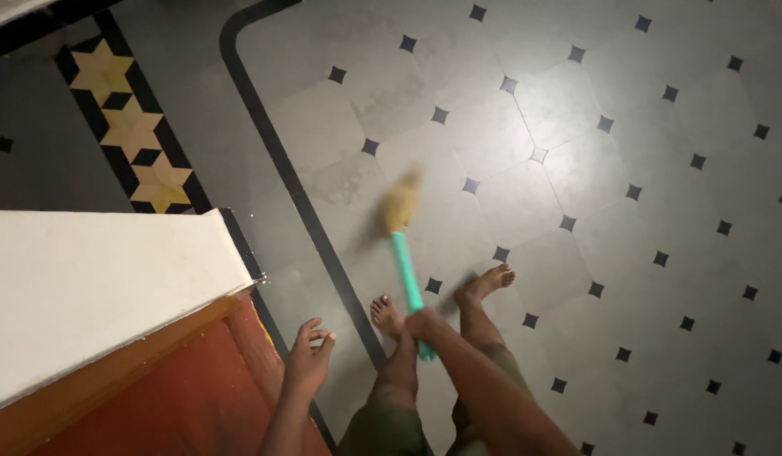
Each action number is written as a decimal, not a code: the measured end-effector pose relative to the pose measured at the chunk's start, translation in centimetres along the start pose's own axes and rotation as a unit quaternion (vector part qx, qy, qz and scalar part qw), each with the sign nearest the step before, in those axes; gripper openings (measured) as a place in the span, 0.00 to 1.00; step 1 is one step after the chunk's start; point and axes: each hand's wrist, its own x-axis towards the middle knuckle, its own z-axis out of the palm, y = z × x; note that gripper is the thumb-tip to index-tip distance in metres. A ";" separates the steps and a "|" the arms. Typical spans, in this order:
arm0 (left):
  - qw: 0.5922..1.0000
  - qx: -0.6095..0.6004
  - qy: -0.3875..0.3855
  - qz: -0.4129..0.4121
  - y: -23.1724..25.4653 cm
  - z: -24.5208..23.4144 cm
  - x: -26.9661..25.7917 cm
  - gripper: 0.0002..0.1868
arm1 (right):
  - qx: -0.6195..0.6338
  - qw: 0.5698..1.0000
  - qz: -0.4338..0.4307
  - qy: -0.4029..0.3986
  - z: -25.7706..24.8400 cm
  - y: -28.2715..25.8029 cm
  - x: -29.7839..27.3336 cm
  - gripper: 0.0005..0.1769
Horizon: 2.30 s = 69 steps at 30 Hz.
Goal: The person sweeps the floor using a broom, moving from a tiled hallway into a room with a painted floor and bags of grain.
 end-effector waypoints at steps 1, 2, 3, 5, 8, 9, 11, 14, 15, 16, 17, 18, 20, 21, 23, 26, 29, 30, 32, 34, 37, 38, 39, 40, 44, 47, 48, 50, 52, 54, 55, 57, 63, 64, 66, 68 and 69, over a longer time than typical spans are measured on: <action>1.000 -0.004 0.003 0.011 0.1 -0.3 -0.1 0.30 | 0.035 0.999 0.012 0.001 -0.2 -1.5 0.4 0.23; 1.000 -0.008 0.007 0.024 0.2 -0.8 0.1 0.29 | 0.059 0.998 0.023 0.002 -0.7 -2.3 0.5 0.24; 0.999 -0.011 0.008 0.029 0.1 -1.2 0.3 0.30 | 0.086 0.996 0.034 0.004 -1.2 -2.7 0.3 0.25; 0.999 -0.017 0.012 0.045 -0.4 -1.8 0.8 0.30 | 0.115 0.992 0.041 0.016 -3.4 -1.6 -0.3 0.26; 1.000 -0.002 -0.004 0.017 -1.9 -2.4 2.0 0.30 | -0.258 0.955 0.028 0.145 -6.1 1.8 -3.0 0.21; 1.000 0.001 0.003 0.020 -2.7 -2.3 2.3 0.30 | -0.044 0.988 0.099 0.113 -7.2 4.3 -3.1 0.22; 1.000 0.009 0.012 0.024 -3.8 -2.0 3.6 0.30 | -0.078 0.990 0.095 0.072 -8.3 9.8 -3.4 0.10; 0.999 0.035 -0.016 0.009 -4.9 -1.4 5.1 0.30 | -0.192 0.975 0.111 0.024 -9.7 16.6 -4.2 0.17; 0.999 0.028 -0.013 0.014 -5.0 -1.3 5.7 0.30 | 0.019 0.980 0.191 0.054 -9.4 17.7 -4.2 0.13; 1.000 0.018 -0.011 0.018 -4.8 -0.8 6.2 0.30 | 0.227 0.934 0.263 0.080 -9.4 19.0 -4.3 0.11; 1.000 0.008 -0.009 0.021 -4.4 -0.4 6.6 0.30 | 0.424 0.840 0.322 0.103 -9.4 20.1 -4.4 0.13; 1.000 0.007 -0.010 0.018 -3.6 0.0 6.9 0.30 | 0.373 0.875 0.300 0.073 -9.3 19.6 -3.4 0.11; 1.000 0.005 -0.011 0.009 -1.5 0.9 6.7 0.30 | 0.265 0.931 0.250 0.010 -9.4 17.2 -1.0 0.10; 1.000 0.001 -0.017 0.003 -0.2 1.3 6.7 0.30 | 0.014 0.992 0.126 0.001 -9.7 15.4 0.4 0.12; 0.999 -0.009 -0.029 -0.013 2.4 2.1 6.4 0.30 | -0.101 0.993 0.063 -0.011 -10.5 10.9 2.5 0.12; 0.999 -0.015 -0.025 -0.016 6.6 2.3 6.2 0.29 | 0.032 0.994 0.101 0.011 -14.2 4.6 3.7 0.15; 0.999 -0.032 -0.022 -0.015 9.6 2.1 6.2 0.29 | 0.117 0.984 0.135 0.030 -21.3 1.2 -0.5 0.18; 0.999 -0.031 -0.017 -0.012 10.3 2.3 6.5 0.29 | 0.124 0.981 0.148 0.036 -23.2 1.8 -1.5 0.19; 1.000 -0.029 -0.004 -0.002 11.1 2.2 7.8 0.28 | 0.100 0.982 0.133 0.088 -25.1 4.5 -1.5 0.22; 1.000 -0.016 0.009 -0.001 11.8 2.6 9.6 0.27 | 0.072 0.981 0.126 0.129 -26.3 10.0 -0.1 0.22; 1.000 0.002 0.007 -0.022 13.3 3.7 11.7 0.27 | -0.252 0.964 0.085 0.024 -28.4 18.0 3.7 0.20; 0.999 0.011 0.001 -0.041 13.5 3.9 11.7 0.27 | -0.425 0.904 0.034 -0.038 -29.1 19.6 4.9 0.19; 0.999 -0.001 0.004 -0.044 14.1 4.3 12.3 0.27 | -0.555 0.827 -0.020 -0.090 -30.4 20.5 5.9 0.19; 0.999 -0.011 0.005 -0.049 14.8 5.0 12.9 0.27 | -0.589 0.794 -0.048 -0.143 -31.3 21.1 6.8 0.17; 0.997 -0.058 0.029 0.047 18.0 7.8 13.5 0.23 | -0.339 0.938 0.056 -0.037 -30.6 14.5 11.8 0.15; 0.995 -0.027 -0.046 -0.087 21.3 8.2 14.1 0.22 | -0.232 0.972 -0.020 -0.040 -32.1 5.7 14.6 0.15; 0.994 -0.027 -0.056 -0.095 22.2 8.1 14.3 0.22 | -0.154 0.987 0.011 -0.036 -33.0 3.1 14.6 0.15; 0.991 -0.027 -0.074 -0.105 23.8 7.5 15.4 0.22 | 0.003 0.996 0.086 -0.019 -36.6 -1.1 12.5 0.16; 0.992 -0.003 -0.066 -0.106 24.7 6.8 16.6 0.23 | 0.057 0.991 0.119 0.004 -41.0 -4.1 9.3 0.18; 0.992 0.017 -0.066 -0.111 24.8 6.0 17.9 0.24 | -0.026 0.993 0.086 0.071 -44.0 -5.0 7.6 0.22; 0.990 0.025 -0.070 -0.116 24.7 5.5 18.5 0.25 | -0.069 0.989 0.058 0.116 -45.0 -4.2 6.9 0.25; 0.992 0.035 -0.069 -0.104 25.3 4.4 21.8 0.26 | 0.044 0.979 0.166 0.106 -46.8 -1.4 7.0 0.22; 0.997 0.050 0.017 -0.051 23.3 0.4 25.1 0.27 | 0.213 0.924 0.286 0.139 -50.7 9.2 14.6 0.25; 0.998 0.045 0.014 -0.031 23.7 -0.8 26.1 0.27 | 0.244 0.907 0.316 0.131 -51.3 9.8 14.8 0.26; 0.999 0.038 0.016 -0.026 25.3 -2.3 26.7 0.27 | 0.231 0.918 0.300 0.117 -50.9 8.5 15.9 0.21; 0.997 0.032 0.020 -0.062 26.7 -3.0 26.7 0.27 | 0.212 0.930 0.270 0.130 -51.6 4.9 17.0 0.20; 0.998 0.027 0.024 -0.050 27.3 -3.1 27.3 0.26 | 0.196 0.936 0.254 0.144 -51.3 1.6 17.1 0.21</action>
